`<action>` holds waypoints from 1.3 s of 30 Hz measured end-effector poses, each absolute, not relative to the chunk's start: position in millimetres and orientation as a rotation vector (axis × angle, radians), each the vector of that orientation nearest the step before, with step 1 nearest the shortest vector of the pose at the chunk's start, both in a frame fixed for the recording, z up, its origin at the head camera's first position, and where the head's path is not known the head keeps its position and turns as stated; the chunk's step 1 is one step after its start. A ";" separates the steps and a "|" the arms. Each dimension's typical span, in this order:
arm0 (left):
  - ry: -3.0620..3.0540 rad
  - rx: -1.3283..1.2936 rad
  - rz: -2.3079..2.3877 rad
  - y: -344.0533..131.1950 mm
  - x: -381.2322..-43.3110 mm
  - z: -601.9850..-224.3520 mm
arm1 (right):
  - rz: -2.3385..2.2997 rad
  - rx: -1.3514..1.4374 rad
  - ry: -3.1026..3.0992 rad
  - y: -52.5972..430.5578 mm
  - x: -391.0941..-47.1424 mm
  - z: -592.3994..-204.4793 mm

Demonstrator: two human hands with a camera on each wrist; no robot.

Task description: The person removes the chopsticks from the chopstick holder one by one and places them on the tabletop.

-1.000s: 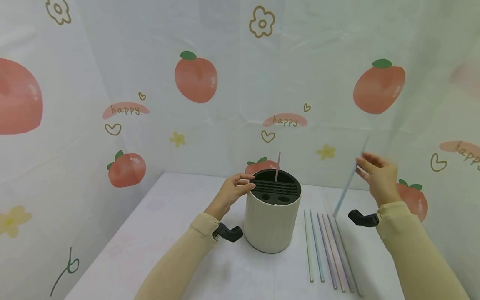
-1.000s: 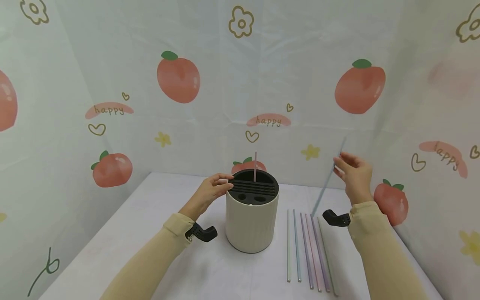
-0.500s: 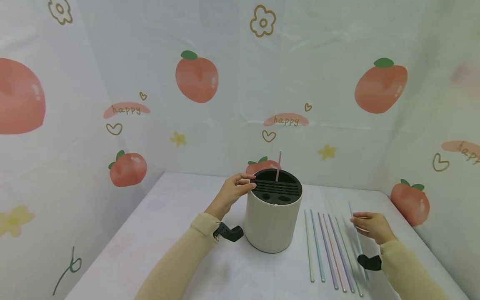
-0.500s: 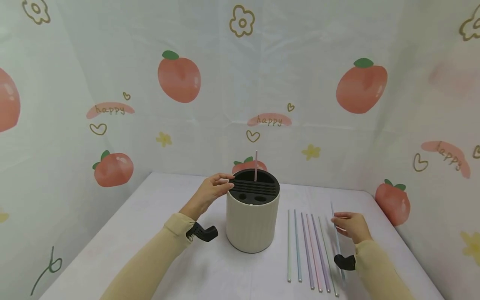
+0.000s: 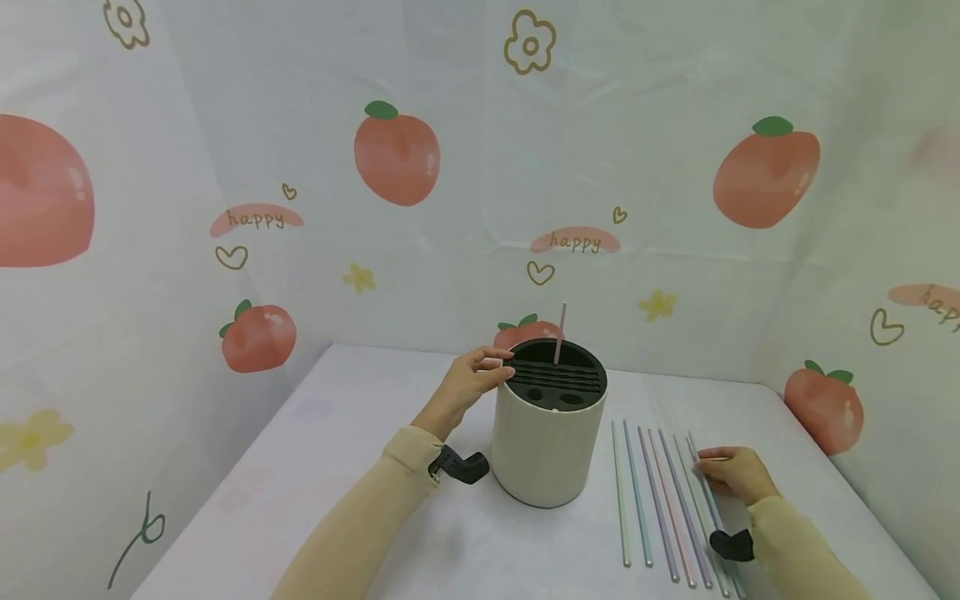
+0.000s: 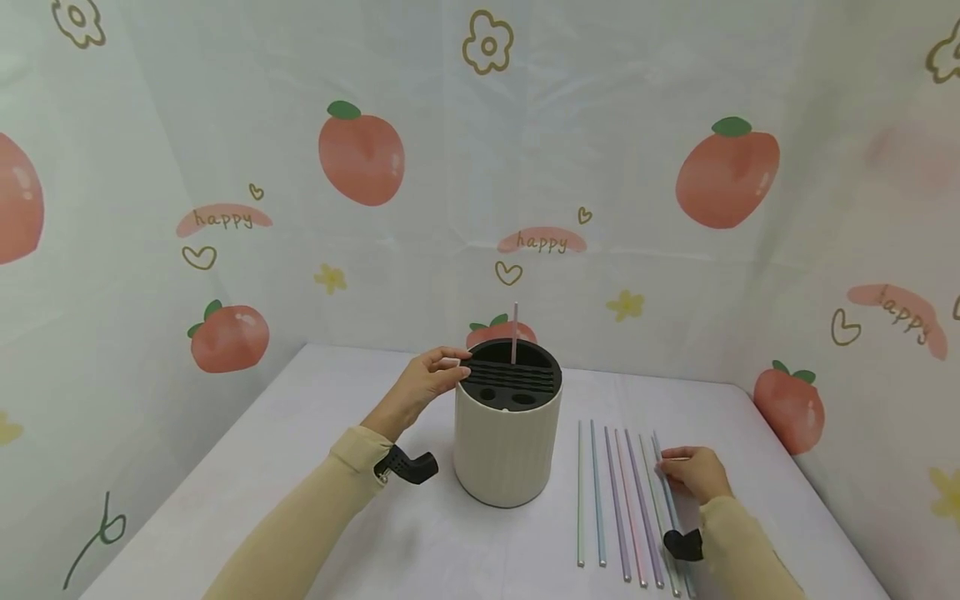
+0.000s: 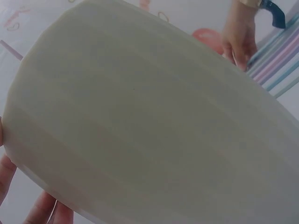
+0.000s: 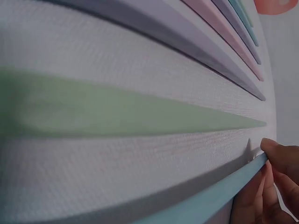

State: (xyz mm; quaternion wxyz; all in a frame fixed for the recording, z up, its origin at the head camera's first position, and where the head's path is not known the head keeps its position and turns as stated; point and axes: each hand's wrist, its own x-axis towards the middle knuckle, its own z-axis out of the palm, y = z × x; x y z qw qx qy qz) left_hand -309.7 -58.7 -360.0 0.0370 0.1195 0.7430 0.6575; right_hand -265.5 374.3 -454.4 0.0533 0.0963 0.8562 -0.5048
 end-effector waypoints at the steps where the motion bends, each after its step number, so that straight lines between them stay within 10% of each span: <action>1: 2.281 0.368 2.019 -58.6 -309.9 -360.1 | -1.538 0.312 2.600 373.9 -265.9 -455.4; 27: 2.272 0.352 2.017 -58.0 -309.4 -361.2 | -1.515 0.320 2.589 373.6 -268.9 -456.5; 39: 2.278 0.362 2.028 -56.9 -306.9 -357.1 | -2.428 -0.360 2.060 335.1 -283.7 -354.5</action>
